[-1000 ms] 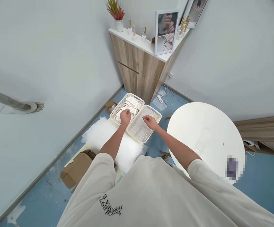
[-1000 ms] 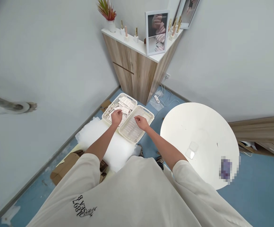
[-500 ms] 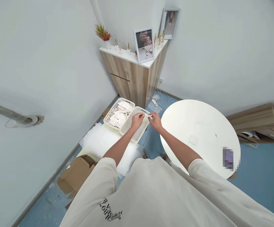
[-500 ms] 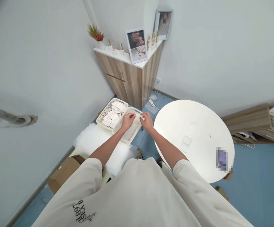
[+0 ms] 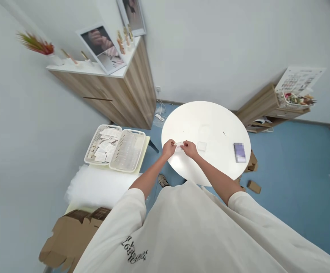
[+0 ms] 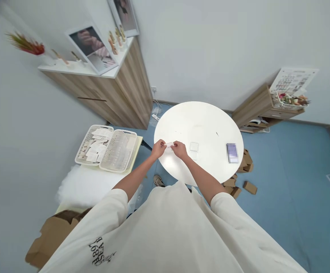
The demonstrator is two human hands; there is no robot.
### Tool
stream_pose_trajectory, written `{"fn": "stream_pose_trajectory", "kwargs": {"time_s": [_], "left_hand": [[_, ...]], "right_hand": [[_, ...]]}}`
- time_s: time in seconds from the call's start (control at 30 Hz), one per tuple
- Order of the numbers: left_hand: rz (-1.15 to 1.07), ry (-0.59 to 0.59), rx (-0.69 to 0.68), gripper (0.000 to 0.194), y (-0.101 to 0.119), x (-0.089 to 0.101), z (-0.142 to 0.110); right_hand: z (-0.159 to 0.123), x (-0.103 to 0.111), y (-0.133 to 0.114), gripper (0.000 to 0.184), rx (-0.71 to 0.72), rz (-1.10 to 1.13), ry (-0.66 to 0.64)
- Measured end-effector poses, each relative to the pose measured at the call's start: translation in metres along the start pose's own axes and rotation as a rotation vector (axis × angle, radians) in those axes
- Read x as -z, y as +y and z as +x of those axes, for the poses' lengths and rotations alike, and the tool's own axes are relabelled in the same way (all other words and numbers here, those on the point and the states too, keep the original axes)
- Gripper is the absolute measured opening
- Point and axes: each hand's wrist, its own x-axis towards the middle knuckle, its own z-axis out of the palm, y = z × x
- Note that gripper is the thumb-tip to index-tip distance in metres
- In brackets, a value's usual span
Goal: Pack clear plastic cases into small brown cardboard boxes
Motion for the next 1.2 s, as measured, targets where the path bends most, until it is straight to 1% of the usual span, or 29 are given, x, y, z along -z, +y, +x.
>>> {"fn": "stream_pose_trajectory", "kwargs": {"time_s": [0.13,0.2,0.27,0.33,0.4,0.47,0.53,0.6,0.67,0.73,0.77,0.87,1.0,1.2], "left_hand": [[-0.012,-0.124,0.091,0.014,0.015,-0.061,-0.006],[-0.061,-0.164,0.142,0.011,0.020,-0.091,-0.010],[-0.167,-0.190,0.216,0.009,0.025,-0.120,-0.015],[-0.328,-0.194,0.324,0.009,0.029,-0.147,-0.021],[-0.485,-0.165,0.445,0.012,0.034,-0.172,-0.028],[-0.581,-0.145,0.540,0.016,0.039,-0.193,-0.035],[-0.597,-0.152,0.588,0.019,0.042,-0.209,-0.043],[-0.535,-0.193,0.595,0.019,0.042,-0.219,-0.049],[-0.409,-0.226,0.574,0.014,0.039,-0.222,-0.053],[-0.255,-0.218,0.526,0.009,0.035,-0.221,-0.053],[-0.185,-0.201,0.495,0.010,0.032,-0.218,-0.051],[-0.061,-0.174,0.404,0.023,0.027,-0.211,-0.044],[-0.053,-0.203,0.344,0.036,0.021,-0.207,-0.034],[-0.086,-0.279,0.332,0.039,0.010,-0.213,-0.032]], "right_hand": [[-0.021,0.029,0.053,0.013,-0.146,0.130,0.027],[-0.031,0.042,0.078,0.019,-0.229,0.200,0.055],[-0.040,0.053,0.102,0.029,-0.322,0.272,0.088],[-0.050,0.062,0.123,0.038,-0.416,0.358,0.108],[-0.058,0.070,0.139,0.042,-0.499,0.463,0.100],[-0.065,0.076,0.152,0.039,-0.565,0.554,0.077],[-0.069,0.081,0.160,0.033,-0.596,0.598,0.070],[-0.070,0.086,0.167,0.028,-0.589,0.589,0.075],[-0.068,0.090,0.172,0.026,-0.560,0.537,0.081],[-0.063,0.096,0.178,0.028,-0.526,0.447,0.076],[-0.059,0.099,0.180,0.030,-0.507,0.392,0.069],[-0.048,0.106,0.186,0.034,-0.443,0.224,0.028],[-0.030,0.105,0.192,0.035,-0.375,0.076,-0.018],[-0.016,0.085,0.203,0.029,-0.357,-0.003,-0.041]]}}
